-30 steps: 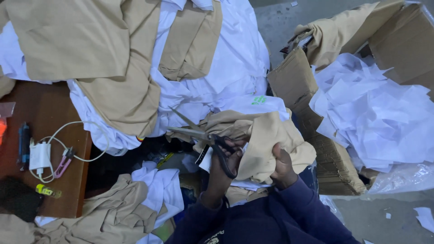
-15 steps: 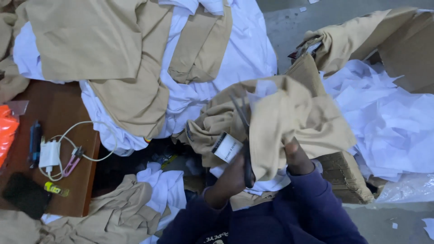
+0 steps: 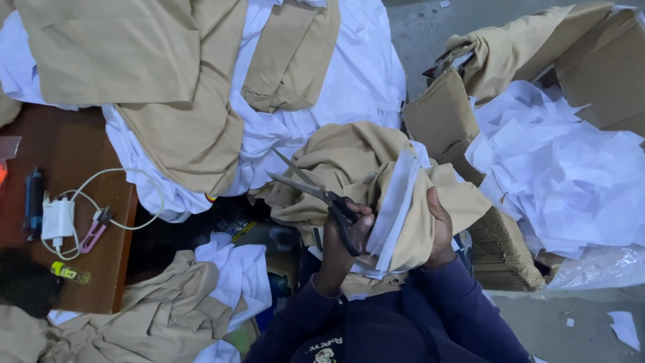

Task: Trimming excess white fabric or labels from tan shirts using scissors in a factory setting.

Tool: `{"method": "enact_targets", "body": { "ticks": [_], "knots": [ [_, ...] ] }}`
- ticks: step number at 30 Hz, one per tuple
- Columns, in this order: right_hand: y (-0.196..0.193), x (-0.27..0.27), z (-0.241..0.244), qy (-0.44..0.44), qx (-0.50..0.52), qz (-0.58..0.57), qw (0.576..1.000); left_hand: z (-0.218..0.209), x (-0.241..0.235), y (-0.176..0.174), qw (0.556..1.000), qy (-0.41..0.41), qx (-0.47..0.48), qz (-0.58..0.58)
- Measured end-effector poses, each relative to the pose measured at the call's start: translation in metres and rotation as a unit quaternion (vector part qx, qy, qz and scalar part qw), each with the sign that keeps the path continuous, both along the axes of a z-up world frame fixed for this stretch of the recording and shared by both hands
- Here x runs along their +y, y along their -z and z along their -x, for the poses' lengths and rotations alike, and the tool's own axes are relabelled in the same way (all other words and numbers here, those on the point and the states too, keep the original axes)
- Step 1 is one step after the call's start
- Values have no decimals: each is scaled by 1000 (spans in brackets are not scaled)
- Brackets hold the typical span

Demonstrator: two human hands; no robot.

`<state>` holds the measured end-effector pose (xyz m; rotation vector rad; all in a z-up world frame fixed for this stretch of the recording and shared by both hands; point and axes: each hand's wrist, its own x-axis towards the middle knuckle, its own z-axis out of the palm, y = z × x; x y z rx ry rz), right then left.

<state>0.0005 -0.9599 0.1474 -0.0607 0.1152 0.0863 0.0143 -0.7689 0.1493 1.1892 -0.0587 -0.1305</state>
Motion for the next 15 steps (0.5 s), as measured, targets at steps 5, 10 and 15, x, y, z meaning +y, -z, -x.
{"method": "enact_targets", "body": {
  "ticks": [5,10,15],
  "knots": [
    [17,-3,7,-59,-55,36,996,-8,-4,-31,985,21,150,87],
    [60,-18,17,-89,-105,66,988,3,-9,-44,968,6,220,121],
    [32,-64,3,-22,66,454,888,-21,8,-9,987,41,133,86]
  ]
}}
